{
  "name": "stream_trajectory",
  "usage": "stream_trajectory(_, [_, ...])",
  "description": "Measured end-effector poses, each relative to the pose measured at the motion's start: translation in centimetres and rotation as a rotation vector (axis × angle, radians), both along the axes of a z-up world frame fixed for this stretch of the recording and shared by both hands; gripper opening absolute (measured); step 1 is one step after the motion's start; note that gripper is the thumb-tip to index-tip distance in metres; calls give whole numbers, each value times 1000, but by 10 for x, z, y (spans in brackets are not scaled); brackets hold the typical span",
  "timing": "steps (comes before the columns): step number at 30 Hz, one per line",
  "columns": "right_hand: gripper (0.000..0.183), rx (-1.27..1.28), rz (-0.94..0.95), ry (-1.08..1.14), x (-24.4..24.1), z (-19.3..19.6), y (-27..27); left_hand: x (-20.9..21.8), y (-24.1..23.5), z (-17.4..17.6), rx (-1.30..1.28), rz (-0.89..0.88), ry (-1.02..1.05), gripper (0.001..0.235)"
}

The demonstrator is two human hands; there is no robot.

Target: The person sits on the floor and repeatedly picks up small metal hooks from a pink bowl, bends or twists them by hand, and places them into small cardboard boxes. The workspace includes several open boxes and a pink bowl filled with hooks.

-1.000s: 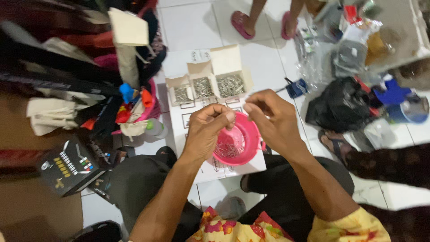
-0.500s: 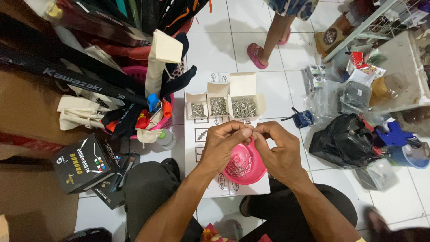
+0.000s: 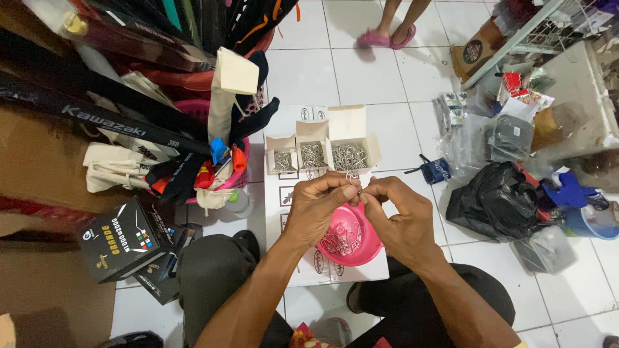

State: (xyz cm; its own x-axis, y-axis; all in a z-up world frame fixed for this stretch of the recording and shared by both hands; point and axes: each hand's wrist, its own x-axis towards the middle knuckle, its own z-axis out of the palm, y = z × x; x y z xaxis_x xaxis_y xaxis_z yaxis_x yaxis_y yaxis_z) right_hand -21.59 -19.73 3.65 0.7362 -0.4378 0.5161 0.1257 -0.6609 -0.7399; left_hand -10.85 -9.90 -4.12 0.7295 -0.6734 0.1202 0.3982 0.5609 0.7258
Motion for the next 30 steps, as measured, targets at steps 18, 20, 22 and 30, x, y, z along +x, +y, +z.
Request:
stream_trajectory(18, [5,98,-87,44,-9,-33,-14,48,23,23,158,314,-79,12])
stream_trajectory(20, [5,62,-42,81,3,-46,-15,79,52,33,127,476,-30,11])
stream_trajectory(22, [5,25,-9,105,18,-63,-10,100,79,40,95,625,6,13])
stream_trajectory(30, [9,-572,174,274,113,-168,-9,116,116,41,-77,747,194,24])
